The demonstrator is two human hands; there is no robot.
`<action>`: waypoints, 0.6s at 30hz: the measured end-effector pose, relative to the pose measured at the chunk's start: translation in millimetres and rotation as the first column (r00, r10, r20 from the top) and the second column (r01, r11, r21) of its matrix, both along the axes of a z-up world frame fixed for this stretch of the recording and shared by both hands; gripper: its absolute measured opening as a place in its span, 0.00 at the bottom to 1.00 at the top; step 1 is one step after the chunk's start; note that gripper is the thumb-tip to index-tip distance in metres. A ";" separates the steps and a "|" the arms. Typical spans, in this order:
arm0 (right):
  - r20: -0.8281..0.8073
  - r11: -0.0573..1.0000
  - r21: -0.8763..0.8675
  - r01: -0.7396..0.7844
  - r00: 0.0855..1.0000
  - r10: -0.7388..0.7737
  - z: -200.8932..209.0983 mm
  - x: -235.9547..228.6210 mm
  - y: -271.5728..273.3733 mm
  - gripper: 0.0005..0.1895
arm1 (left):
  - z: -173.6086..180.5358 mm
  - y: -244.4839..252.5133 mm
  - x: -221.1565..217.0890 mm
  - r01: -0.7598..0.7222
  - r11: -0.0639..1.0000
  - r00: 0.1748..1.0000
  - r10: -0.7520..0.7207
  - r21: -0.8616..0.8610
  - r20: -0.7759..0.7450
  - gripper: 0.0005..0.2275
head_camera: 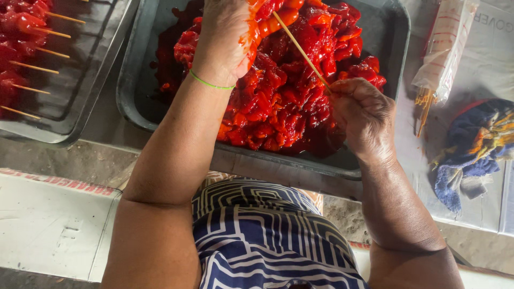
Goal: The person threads pieces of marinated red meat onto wooden skewers by hand and places the finished skewers onto a metal tray.
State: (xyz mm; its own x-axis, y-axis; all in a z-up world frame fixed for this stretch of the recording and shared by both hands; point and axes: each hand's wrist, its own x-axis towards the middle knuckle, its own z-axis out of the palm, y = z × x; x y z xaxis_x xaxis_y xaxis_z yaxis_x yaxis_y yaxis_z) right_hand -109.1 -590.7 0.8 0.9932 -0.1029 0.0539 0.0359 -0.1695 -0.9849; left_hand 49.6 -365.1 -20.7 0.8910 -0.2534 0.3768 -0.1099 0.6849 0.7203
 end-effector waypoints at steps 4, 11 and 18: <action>-0.025 0.986 0.162 0.031 0.999 -0.027 -0.7 0.1 6.0 0.09 | -7.5 -4.5 1.8 0.004 1.000 1.000 -0.004 -0.029 -0.012 0.13; -0.012 0.986 0.168 0.019 1.000 -0.017 -4.3 -2.6 7.0 0.08 | -23.3 -23.3 1.8 -0.138 0.983 0.986 0.147 -0.119 0.075 0.09; 0.049 0.968 0.251 -0.027 0.999 0.015 -14.0 -2.6 5.8 0.07 | -1.4 -26.9 -24.6 0.015 0.995 1.000 -0.017 -0.101 -0.022 0.11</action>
